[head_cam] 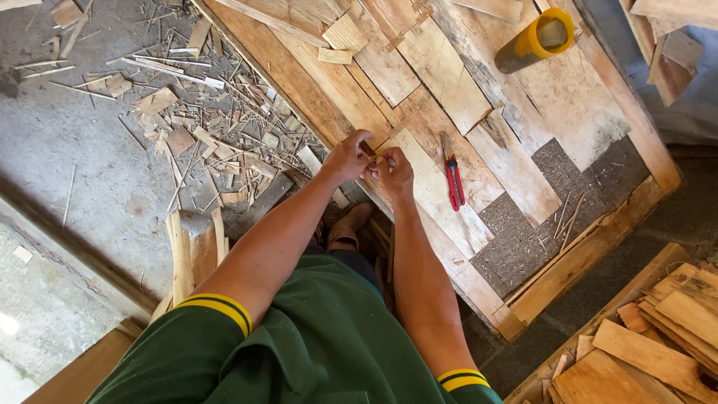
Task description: Gluing small strips of wood onto a board and trimming them with a utility knife to create a patterned surface.
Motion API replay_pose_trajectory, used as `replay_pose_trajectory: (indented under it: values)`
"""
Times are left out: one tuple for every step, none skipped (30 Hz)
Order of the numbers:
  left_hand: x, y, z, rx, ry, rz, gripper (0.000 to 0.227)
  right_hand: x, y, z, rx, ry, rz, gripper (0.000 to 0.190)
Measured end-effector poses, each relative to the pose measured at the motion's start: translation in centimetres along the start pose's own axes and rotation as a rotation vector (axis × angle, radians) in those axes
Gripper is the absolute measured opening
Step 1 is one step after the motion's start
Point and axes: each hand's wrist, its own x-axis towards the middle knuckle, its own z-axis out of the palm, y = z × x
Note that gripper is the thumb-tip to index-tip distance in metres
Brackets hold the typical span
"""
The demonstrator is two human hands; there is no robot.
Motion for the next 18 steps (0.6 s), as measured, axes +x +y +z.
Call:
replay_pose_trajectory:
  values:
    - [-0.1,0.4,-0.2,-0.001,0.000,0.001,0.033,0.1,0.1,0.0,-0.002,0.000,-0.001,0.006]
    - [-0.3,0.8,-0.4,0.009,0.022,-0.024,0.038,0.0,0.3,0.1,-0.010,0.019,-0.009,0.005]
    - [-0.4,1.1,-0.6,0.019,0.043,-0.049,0.045,0.0,0.5,0.1,-0.018,0.039,-0.018,0.005]
    - [0.0,0.3,-0.5,0.018,0.045,-0.051,0.045,-0.2,-0.2,0.3,-0.019,0.036,-0.017,0.005]
    - [0.4,-0.4,-0.5,0.000,0.052,-0.065,0.039,-0.4,-1.0,0.5,-0.076,0.045,0.007,0.006]
    - [0.9,-1.1,-0.4,-0.017,0.058,-0.077,0.035,-0.5,-1.7,0.6,-0.132,0.057,0.030,0.006]
    - [1.7,-1.7,-0.1,-0.017,0.059,-0.077,0.035,-0.5,-3.1,0.8,-0.132,0.056,0.029,0.006]
    - [2.2,-2.5,0.3,-0.061,0.061,-0.131,0.027,-0.8,-4.4,1.0,-0.238,0.059,0.054,0.008]
    - [2.8,-3.4,0.6,-0.104,0.064,-0.185,0.021,-1.1,-5.6,1.2,-0.344,0.061,0.079,0.010]
    - [3.0,-3.0,0.6,-0.103,0.065,-0.185,0.021,-0.8,-5.5,1.2,-0.344,0.061,0.078,0.010]
    - [3.2,-2.6,0.6,-0.024,0.090,-0.243,0.020,-0.5,-5.4,1.3,-0.378,0.086,0.036,0.011]
    - [3.1,-2.3,0.7,0.054,0.110,-0.304,0.020,-0.5,-5.2,1.4,-0.414,0.112,-0.002,0.012]
    - [3.3,-2.6,1.0,0.052,0.108,-0.307,0.020,-0.6,-5.3,1.4,-0.415,0.111,0.002,0.012]
    - [3.6,-2.8,1.1,0.144,0.132,-0.338,0.021,-0.4,-5.4,1.5,-0.378,0.120,0.006,0.013]
    - [4.0,-3.0,1.2,0.237,0.155,-0.369,0.022,-0.2,-5.5,1.5,-0.340,0.130,0.011,0.014]
    - [3.7,-2.5,0.9,0.236,0.156,-0.371,0.022,0.2,-5.3,1.6,-0.340,0.128,0.012,0.014]
    - [3.4,-2.1,0.6,0.237,0.164,-0.378,0.019,0.5,-5.1,1.6,-0.332,0.108,0.010,0.015]
    - [3.1,-1.7,0.6,0.239,0.169,-0.384,0.017,0.7,-4.8,1.4,-0.326,0.092,0.011,0.016]
